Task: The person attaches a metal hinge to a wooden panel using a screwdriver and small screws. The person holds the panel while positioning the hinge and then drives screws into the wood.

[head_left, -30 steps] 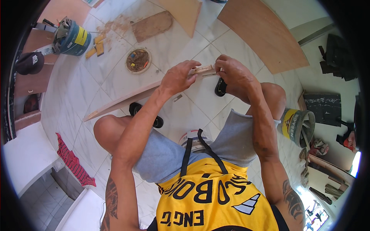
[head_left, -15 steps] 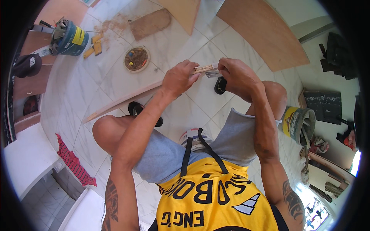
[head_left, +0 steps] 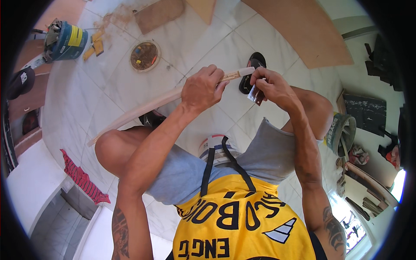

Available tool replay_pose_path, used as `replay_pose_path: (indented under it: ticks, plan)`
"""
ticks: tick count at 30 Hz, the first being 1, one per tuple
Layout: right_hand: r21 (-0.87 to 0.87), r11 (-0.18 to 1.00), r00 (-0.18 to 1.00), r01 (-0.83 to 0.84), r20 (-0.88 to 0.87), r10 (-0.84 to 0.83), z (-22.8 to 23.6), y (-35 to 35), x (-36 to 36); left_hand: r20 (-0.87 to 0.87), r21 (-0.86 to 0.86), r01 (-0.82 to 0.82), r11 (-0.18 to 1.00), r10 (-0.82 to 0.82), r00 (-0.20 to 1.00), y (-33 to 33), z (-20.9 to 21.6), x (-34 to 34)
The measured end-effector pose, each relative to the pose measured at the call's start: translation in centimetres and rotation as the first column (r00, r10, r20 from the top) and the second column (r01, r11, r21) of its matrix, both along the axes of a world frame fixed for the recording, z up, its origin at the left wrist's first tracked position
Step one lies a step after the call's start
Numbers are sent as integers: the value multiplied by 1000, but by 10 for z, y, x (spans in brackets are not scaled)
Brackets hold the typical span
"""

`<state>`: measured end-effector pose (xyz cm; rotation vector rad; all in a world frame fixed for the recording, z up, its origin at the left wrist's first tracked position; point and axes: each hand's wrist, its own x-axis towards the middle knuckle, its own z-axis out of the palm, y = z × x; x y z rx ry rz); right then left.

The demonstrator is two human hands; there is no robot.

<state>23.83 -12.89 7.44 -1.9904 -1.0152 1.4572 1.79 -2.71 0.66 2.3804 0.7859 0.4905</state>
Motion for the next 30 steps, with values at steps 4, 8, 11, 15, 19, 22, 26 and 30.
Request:
replay_pose_path:
  ticks: [4,8,11,15,19,22,26,30]
  plan:
    - [-10,994,993,113,-21,-113,-6,0,-3,25,29,17,999,-17,1000,3,0,2]
    - [128,992,971,-13,236,-17,-7,3,-13,37,-10,-9,1000,9,999,7,0,0]
    - [80,990,926,-112,371,75,-5,5,-20,62,-13,-26,1000,27,998,6,2,2]
    - [79,995,931,-64,363,31,-14,5,-26,98,13,-28,1000,27,995,2,2,7]
    - [121,990,924,-71,383,19,-26,3,-28,54,-10,-22,1000,23,998,0,-1,8]
    - [128,991,931,-45,364,-4,-29,3,-29,48,-5,-23,1000,24,999,-1,-2,9]
    - [254,964,911,-78,411,-35,-51,-3,-29,47,29,-7,1000,6,999,0,-3,9]
    - [266,956,878,-124,478,-19,-53,-2,-29,47,41,-3,999,1,999,0,-4,9]
